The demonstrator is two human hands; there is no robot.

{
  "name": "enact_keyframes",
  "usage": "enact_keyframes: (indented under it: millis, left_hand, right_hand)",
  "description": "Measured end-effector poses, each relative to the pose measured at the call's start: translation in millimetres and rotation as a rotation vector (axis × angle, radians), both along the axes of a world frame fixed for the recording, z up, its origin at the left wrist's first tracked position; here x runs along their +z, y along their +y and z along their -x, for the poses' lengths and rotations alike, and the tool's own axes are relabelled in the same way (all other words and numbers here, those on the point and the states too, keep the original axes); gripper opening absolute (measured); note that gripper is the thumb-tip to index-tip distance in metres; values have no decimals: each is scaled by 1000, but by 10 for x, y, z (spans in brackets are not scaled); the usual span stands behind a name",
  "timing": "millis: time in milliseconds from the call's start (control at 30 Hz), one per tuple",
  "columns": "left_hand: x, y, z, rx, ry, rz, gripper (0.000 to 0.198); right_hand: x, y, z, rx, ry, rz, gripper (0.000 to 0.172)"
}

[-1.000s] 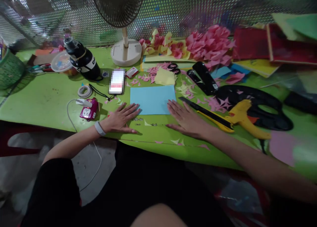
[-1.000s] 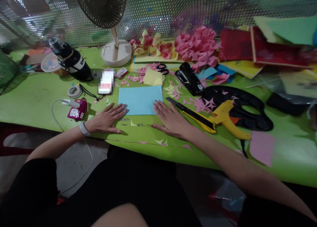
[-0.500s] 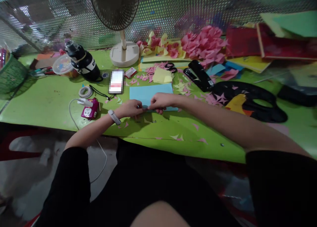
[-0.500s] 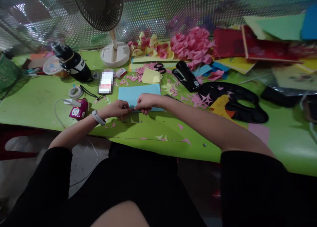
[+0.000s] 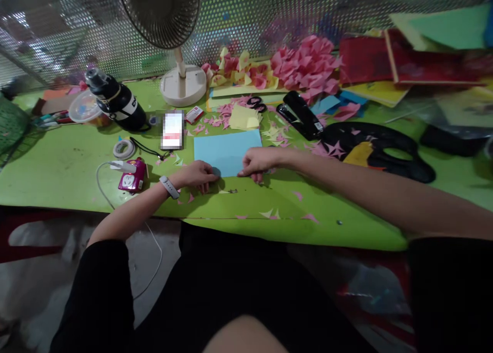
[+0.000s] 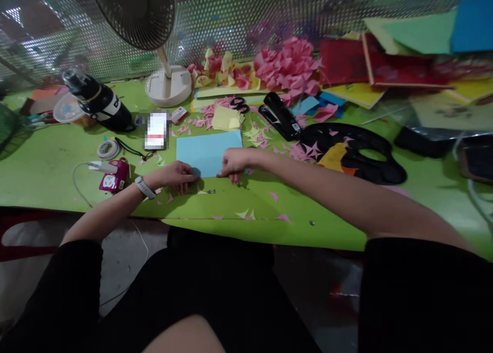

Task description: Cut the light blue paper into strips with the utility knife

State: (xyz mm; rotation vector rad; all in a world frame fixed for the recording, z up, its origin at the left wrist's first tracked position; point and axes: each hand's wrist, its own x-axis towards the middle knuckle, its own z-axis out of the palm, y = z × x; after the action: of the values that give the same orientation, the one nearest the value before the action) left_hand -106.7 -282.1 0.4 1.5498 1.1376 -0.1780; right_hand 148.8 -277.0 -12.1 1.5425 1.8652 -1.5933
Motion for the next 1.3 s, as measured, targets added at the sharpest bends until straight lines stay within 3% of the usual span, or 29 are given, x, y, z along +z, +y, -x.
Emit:
enact_keyframes:
  millis: [167, 267, 467, 600, 767, 867, 1067, 1300]
  left_hand:
    - [22, -6, -6, 22, 11, 12, 30]
    - [10, 49, -26, 25, 25, -15, 32]
    - [53, 280, -14, 64, 64, -113, 32]
    - [112, 318, -195, 63, 60, -247, 40]
    - [-14, 270, -646, -89, 40, -300, 52]
    - [-108, 300, -743, -127, 59, -303, 58]
    - [-85, 439, -430, -63, 115, -237, 55]
    - [-30, 545, 325, 68, 236, -215, 54]
  right_hand:
    - [-37, -133, -527, -77, -58, 8, 58]
    - [-45, -184, -689, -106, -52, 17, 57]
    - [-77, -162, -667, -156, -58, -13, 56]
    - [-108, -111, -626, -155, -43, -35, 57]
    - [-136, -37, -622, -125, -63, -82, 62]
    - [-150, -14, -623, -93, -73, -89, 63]
    - [-157, -7, -626, -109, -47, -22, 57]
    - [-143, -5, -631, -100, -28, -21, 55]
